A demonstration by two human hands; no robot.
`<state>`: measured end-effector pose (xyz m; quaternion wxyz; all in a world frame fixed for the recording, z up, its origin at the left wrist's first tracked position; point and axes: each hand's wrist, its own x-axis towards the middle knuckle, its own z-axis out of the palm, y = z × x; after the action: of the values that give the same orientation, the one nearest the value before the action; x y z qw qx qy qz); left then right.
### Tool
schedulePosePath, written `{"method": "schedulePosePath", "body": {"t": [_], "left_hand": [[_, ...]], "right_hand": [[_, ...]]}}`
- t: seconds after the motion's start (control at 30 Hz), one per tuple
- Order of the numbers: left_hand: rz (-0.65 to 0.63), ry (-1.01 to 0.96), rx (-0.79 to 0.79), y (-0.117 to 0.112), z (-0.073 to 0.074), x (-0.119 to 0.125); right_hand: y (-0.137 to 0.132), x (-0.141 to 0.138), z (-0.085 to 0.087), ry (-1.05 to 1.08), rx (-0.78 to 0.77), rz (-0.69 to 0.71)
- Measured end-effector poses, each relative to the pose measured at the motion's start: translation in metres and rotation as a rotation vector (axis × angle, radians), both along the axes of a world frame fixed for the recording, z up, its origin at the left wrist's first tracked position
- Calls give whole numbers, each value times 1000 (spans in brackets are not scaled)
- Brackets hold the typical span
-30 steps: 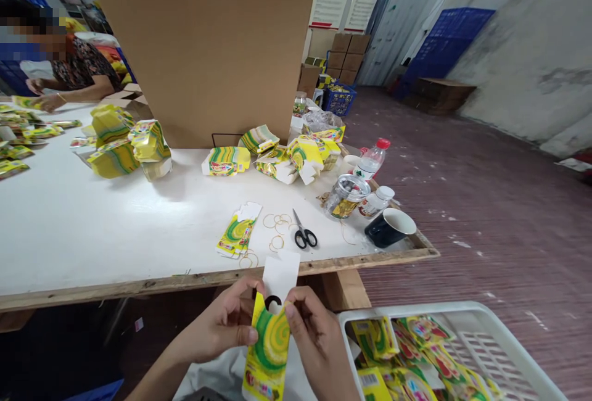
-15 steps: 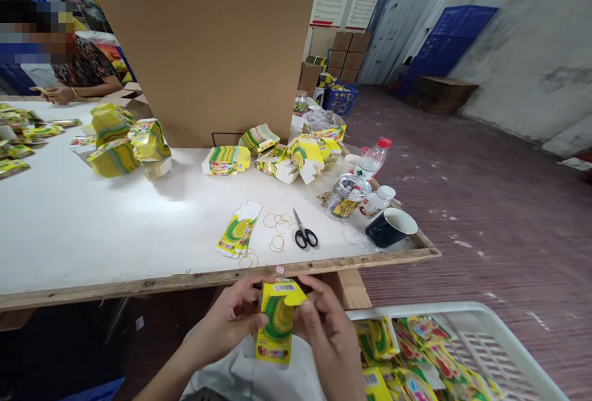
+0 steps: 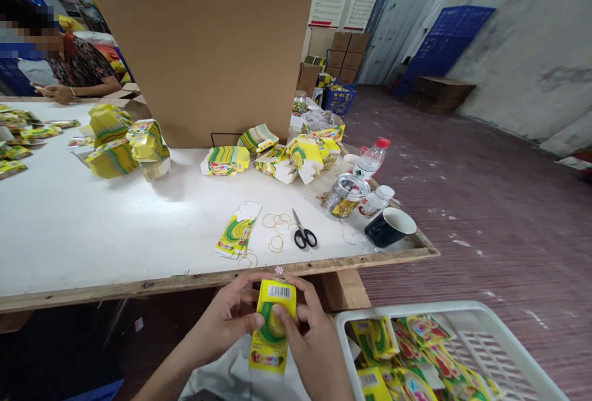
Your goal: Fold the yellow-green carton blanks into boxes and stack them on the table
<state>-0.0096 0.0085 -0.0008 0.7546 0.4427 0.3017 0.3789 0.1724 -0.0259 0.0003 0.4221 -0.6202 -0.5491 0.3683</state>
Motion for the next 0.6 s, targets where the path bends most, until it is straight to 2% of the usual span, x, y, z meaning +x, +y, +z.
{"method": "schedulePosePath", "body": {"t": [0.2, 0.33, 0.43, 0.5, 0.57, 0.6], "left_hand": [[-63, -29, -12, 0, -5, -1], [-16, 14, 54, -6, -6, 14], [-33, 108, 132, -3, -9, 23], [35, 323, 280, 12, -13, 20], [230, 694, 482, 37, -17, 8], [372, 965, 540, 52, -20, 0]], "right_hand": [[4, 14, 0, 26, 153, 32], [5, 6, 4, 101, 236, -12], [-1, 24, 10, 0, 245, -54], [-11, 57, 12, -196, 180, -133], [-26, 101, 10, -452, 102, -278], [-33, 122, 8, -570, 66, -312]]}}
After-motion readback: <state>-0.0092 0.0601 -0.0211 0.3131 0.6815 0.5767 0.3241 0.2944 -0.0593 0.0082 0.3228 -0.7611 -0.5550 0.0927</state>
